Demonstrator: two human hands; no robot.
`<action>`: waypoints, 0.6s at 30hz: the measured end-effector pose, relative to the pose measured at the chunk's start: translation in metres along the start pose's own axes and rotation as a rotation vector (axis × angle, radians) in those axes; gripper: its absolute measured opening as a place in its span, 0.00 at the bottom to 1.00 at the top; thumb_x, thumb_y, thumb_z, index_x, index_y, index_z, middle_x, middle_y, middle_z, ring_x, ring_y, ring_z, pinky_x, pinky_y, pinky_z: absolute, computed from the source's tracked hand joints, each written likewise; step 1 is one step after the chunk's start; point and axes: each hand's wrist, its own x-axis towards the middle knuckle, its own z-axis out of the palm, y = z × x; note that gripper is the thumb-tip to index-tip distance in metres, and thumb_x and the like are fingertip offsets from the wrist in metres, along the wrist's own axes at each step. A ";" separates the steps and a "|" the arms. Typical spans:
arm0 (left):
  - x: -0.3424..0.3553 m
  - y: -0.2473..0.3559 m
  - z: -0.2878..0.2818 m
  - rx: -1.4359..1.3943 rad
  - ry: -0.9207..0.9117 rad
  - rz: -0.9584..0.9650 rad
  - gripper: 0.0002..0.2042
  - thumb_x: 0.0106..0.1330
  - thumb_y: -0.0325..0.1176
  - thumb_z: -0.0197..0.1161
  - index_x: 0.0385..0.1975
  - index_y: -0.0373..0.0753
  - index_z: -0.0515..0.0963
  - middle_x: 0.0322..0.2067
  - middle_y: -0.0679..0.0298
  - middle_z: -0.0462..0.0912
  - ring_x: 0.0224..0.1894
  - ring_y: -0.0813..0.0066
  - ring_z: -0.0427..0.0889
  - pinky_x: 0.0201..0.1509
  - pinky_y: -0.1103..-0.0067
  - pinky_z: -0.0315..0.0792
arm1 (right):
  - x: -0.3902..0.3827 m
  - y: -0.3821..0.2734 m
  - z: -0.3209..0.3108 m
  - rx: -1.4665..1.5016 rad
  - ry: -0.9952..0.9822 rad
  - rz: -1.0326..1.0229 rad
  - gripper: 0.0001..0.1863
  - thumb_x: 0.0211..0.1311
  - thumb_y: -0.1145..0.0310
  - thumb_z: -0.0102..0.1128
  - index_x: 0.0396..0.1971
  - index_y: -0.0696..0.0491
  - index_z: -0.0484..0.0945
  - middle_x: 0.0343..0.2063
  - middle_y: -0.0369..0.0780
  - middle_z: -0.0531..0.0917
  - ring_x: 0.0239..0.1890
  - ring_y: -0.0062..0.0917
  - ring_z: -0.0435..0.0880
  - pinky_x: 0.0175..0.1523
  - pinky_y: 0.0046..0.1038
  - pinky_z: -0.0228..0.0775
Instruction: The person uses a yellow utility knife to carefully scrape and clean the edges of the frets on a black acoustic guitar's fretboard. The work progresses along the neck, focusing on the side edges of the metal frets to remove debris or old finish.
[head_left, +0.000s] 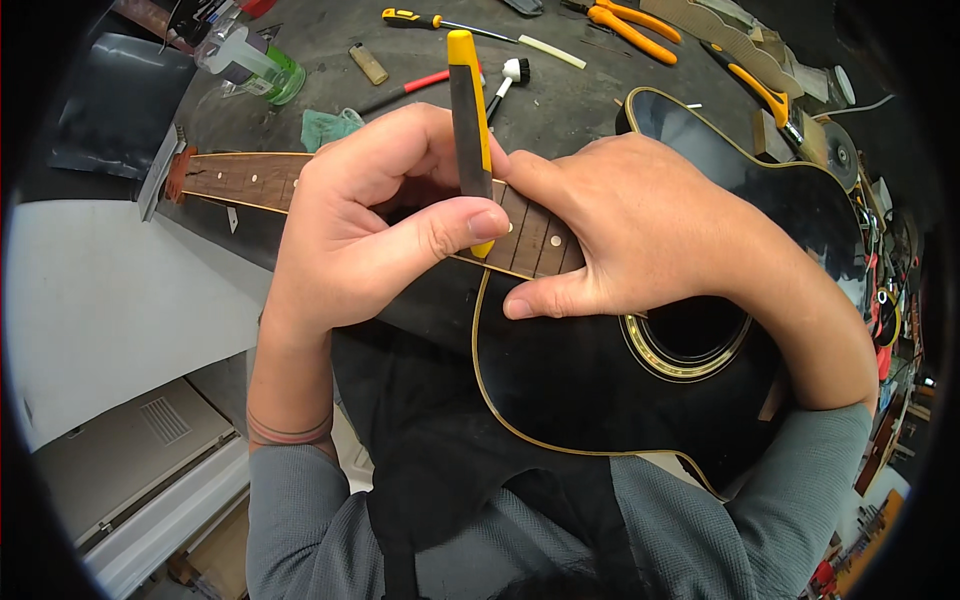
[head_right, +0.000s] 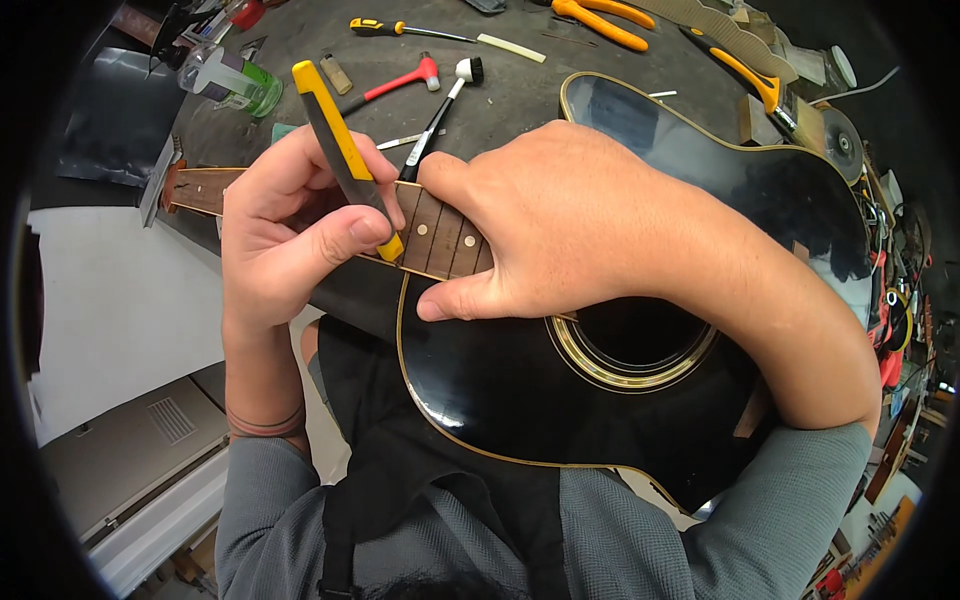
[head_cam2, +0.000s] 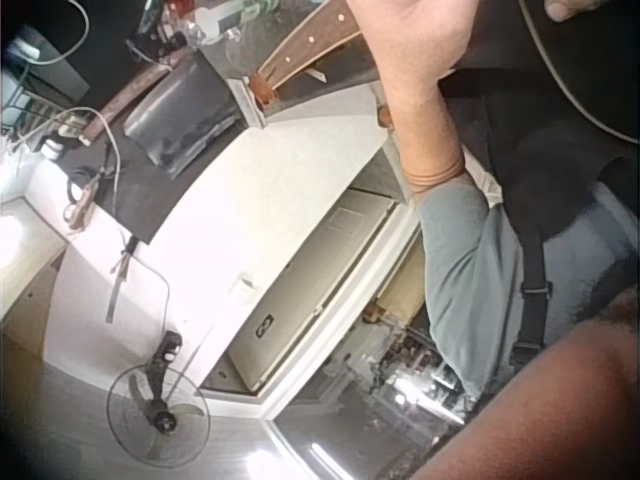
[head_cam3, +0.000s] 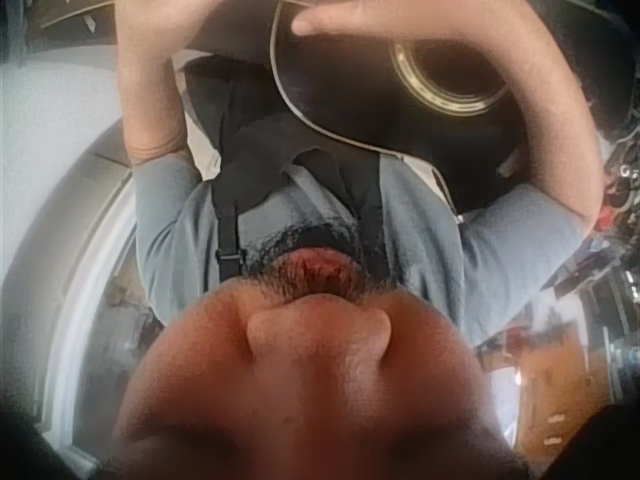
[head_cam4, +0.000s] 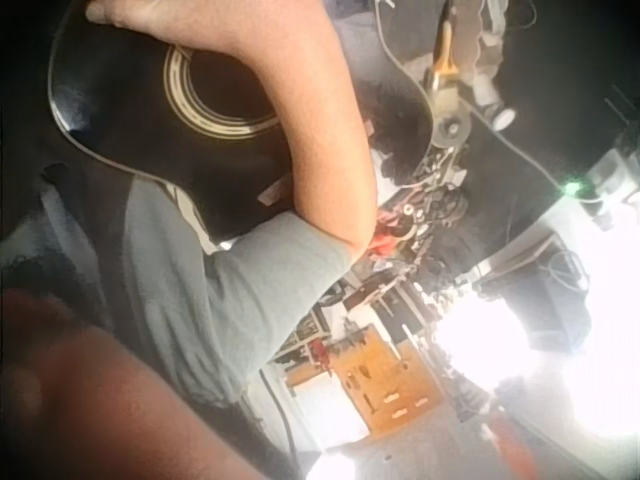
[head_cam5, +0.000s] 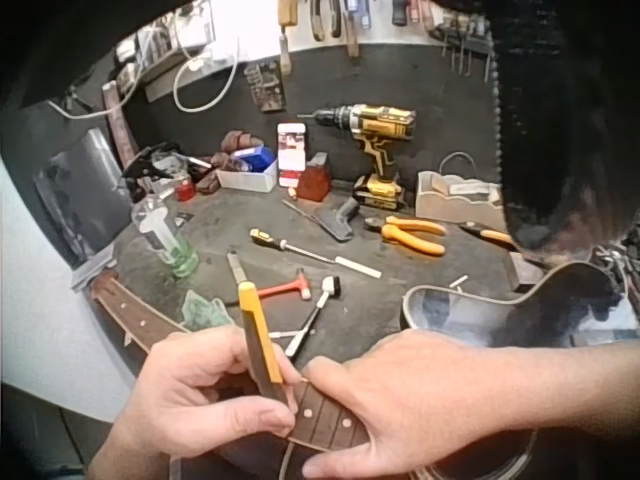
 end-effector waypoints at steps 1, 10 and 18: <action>0.000 0.001 0.000 0.004 0.000 -0.005 0.16 0.67 0.26 0.74 0.51 0.28 0.80 0.36 0.58 0.87 0.39 0.77 0.86 0.44 0.81 0.80 | 0.000 0.000 0.001 -0.003 0.002 0.000 0.36 0.59 0.35 0.70 0.40 0.58 0.77 0.21 0.48 0.85 0.29 0.49 0.88 0.36 0.46 0.79; 0.001 0.002 0.003 0.021 0.011 -0.014 0.15 0.67 0.26 0.74 0.50 0.29 0.80 0.35 0.60 0.86 0.37 0.79 0.84 0.42 0.83 0.78 | -0.001 0.000 0.000 -0.005 0.001 0.005 0.35 0.60 0.36 0.70 0.39 0.59 0.78 0.21 0.48 0.85 0.30 0.49 0.89 0.37 0.46 0.79; 0.002 0.001 0.003 0.010 0.003 -0.018 0.15 0.67 0.25 0.74 0.50 0.29 0.80 0.34 0.61 0.87 0.36 0.80 0.84 0.40 0.84 0.76 | -0.001 -0.001 0.000 0.000 -0.008 0.024 0.35 0.60 0.36 0.69 0.39 0.59 0.78 0.21 0.49 0.85 0.30 0.49 0.88 0.37 0.46 0.79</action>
